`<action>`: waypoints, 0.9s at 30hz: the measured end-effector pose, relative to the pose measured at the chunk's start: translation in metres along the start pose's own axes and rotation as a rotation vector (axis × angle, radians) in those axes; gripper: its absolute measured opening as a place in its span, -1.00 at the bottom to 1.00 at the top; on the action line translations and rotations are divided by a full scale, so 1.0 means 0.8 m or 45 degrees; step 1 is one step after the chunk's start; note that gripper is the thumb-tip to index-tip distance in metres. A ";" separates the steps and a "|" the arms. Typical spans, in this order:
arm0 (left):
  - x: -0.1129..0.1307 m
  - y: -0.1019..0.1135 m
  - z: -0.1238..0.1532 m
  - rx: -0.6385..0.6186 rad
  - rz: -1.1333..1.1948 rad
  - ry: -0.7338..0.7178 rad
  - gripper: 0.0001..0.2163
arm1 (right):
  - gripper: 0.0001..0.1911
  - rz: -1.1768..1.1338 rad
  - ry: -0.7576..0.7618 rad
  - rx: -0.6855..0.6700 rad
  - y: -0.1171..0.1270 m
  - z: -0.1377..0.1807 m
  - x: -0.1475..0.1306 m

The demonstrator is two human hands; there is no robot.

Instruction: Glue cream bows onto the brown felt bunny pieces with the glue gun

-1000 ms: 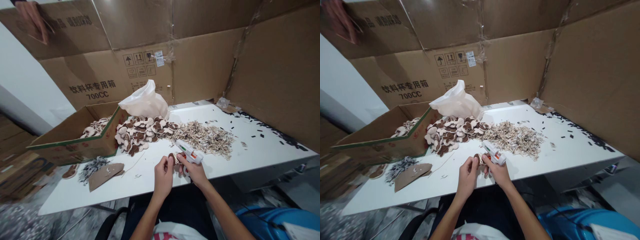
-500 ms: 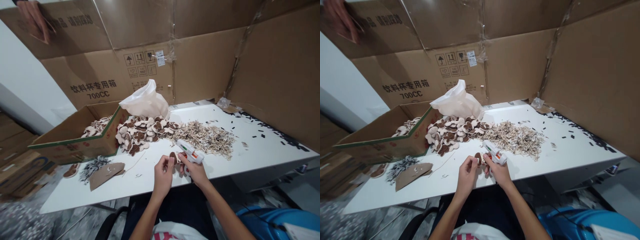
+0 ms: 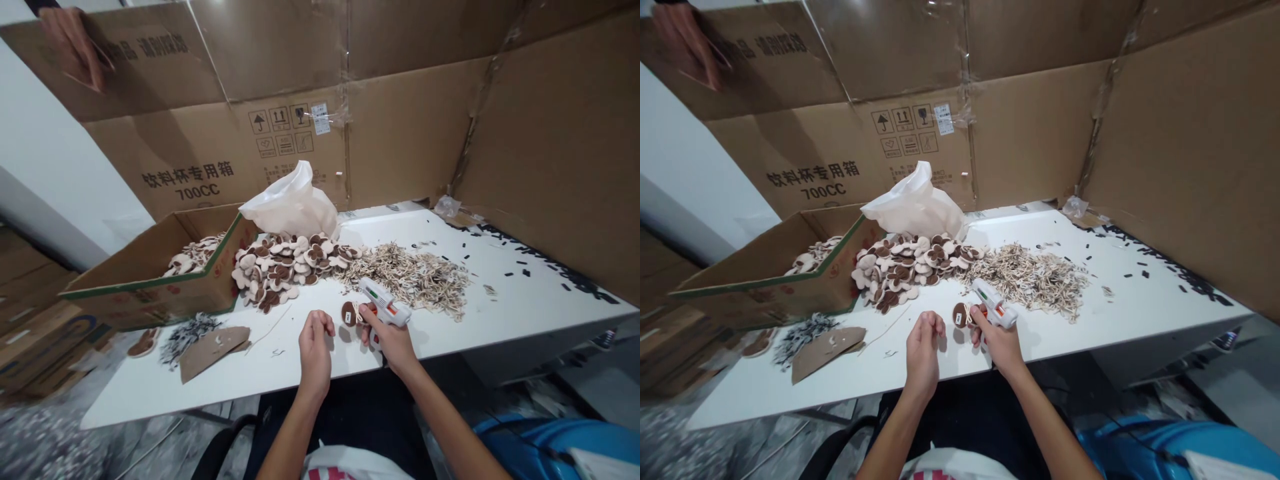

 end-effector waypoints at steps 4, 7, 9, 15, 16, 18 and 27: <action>-0.004 0.000 0.001 -0.071 0.057 0.055 -0.58 | -0.62 -0.026 0.010 -0.015 0.001 0.000 0.004; -0.006 0.002 0.002 -0.090 -0.011 0.038 -0.53 | -0.62 -0.025 0.011 -0.003 0.001 0.000 0.005; -0.007 0.003 0.003 -0.084 -0.048 0.057 -0.52 | -0.61 -0.029 0.008 0.003 0.000 0.001 0.004; -0.008 0.006 0.003 -0.012 -0.063 0.141 -0.60 | -0.62 0.008 -0.011 0.025 -0.001 0.002 -0.002; -0.007 0.005 0.002 -0.005 -0.060 0.126 -0.61 | -0.62 0.011 -0.014 0.028 -0.001 0.002 -0.003; -0.005 0.005 0.000 0.004 -0.066 0.091 -0.65 | -0.61 0.004 -0.022 0.023 -0.001 0.002 -0.004; -0.009 0.008 -0.003 0.082 -0.065 0.046 -0.70 | -0.60 -0.015 -0.018 0.019 0.000 0.002 -0.001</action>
Point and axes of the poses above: each hand's wrist, its own z-axis away from the middle knuckle, its own y-axis out of the back of the hand, x = y × z, the point moved 1 cm from there along -z, towards the middle knuckle, and after that the axes turned 4 degrees about z, right-handed, at the moved point
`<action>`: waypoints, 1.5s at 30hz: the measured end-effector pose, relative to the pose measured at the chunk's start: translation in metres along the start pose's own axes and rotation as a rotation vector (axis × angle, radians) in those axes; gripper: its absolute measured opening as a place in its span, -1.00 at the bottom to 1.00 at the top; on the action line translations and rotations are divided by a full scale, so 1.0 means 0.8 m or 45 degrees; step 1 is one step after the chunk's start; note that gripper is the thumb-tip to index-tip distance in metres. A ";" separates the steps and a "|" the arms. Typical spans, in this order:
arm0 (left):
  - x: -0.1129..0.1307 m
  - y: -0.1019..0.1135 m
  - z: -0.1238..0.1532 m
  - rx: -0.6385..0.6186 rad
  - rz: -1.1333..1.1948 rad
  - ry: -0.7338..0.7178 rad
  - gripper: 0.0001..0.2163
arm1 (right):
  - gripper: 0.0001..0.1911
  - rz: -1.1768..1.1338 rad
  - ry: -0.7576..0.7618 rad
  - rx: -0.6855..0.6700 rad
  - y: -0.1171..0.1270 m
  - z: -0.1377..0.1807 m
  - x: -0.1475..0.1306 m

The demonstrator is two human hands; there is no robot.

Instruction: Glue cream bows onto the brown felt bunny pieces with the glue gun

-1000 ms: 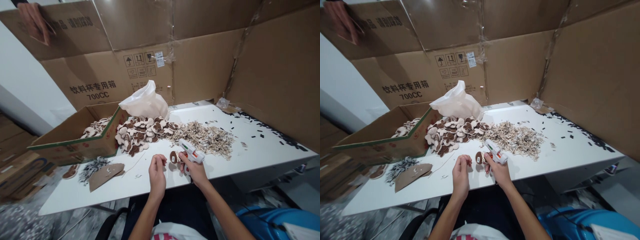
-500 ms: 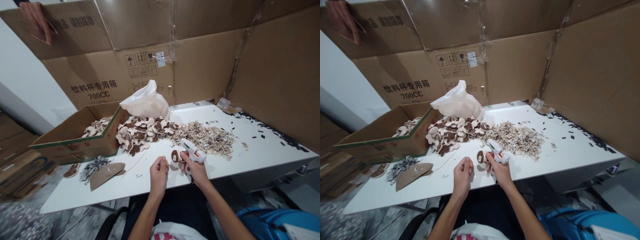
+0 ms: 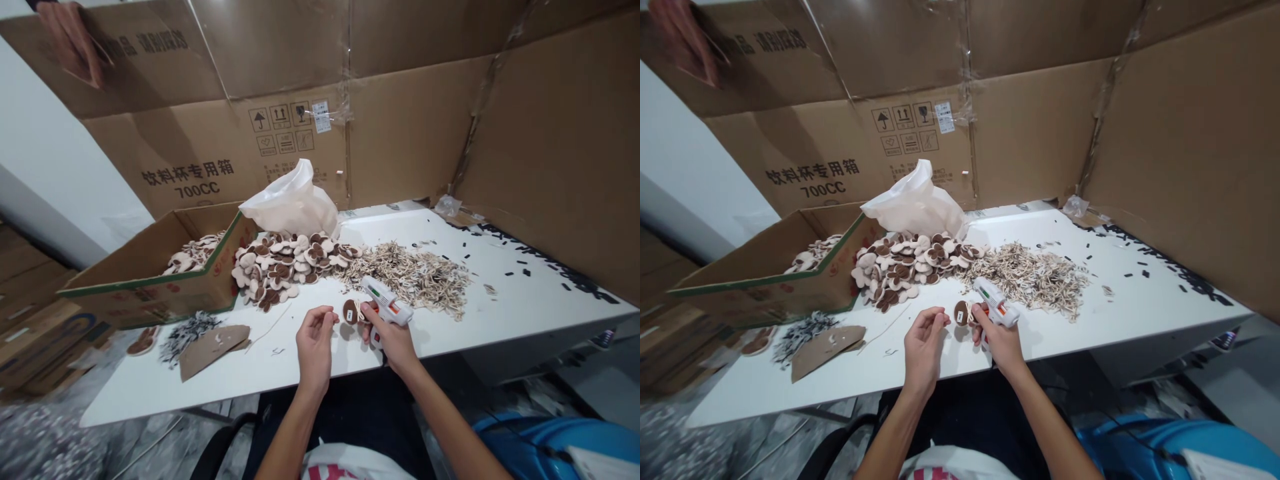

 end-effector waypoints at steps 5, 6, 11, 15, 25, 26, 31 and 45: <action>0.000 0.000 0.001 0.032 0.044 0.012 -0.71 | -0.62 0.020 0.018 -0.013 0.001 0.000 0.002; 0.000 0.000 0.001 0.036 0.045 0.015 -0.71 | -0.61 0.011 0.020 -0.015 0.001 0.000 0.003; 0.001 -0.001 -0.002 0.048 0.068 0.029 -0.78 | -0.58 -0.031 0.012 -0.010 0.001 -0.002 0.007; 0.001 -0.004 0.000 0.002 0.063 0.092 -0.77 | -0.59 -0.011 0.019 -0.012 0.000 0.000 0.002; 0.011 -0.004 0.001 -0.061 -0.021 -0.135 -0.63 | -0.58 0.055 0.010 -0.108 0.001 0.005 -0.009; 0.013 -0.004 0.002 -0.112 -0.029 -0.113 -0.67 | -0.59 0.064 0.016 -0.113 0.001 0.005 -0.009; 0.020 -0.006 0.007 -0.270 -0.070 -0.026 -0.74 | -0.60 0.106 0.002 -0.198 0.002 0.008 -0.006; 0.068 0.011 0.020 0.018 -0.019 -0.222 -0.70 | -0.61 -0.077 0.021 -0.111 -0.001 0.002 -0.003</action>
Point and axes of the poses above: each hand's wrist, its own z-axis away from the middle knuckle, its own y-axis out of the back of the hand, x = y × z, the point moved 1 cm from there along -z, towards the middle knuckle, and after that the axes turned 4 degrees about z, right-handed, at the moved point
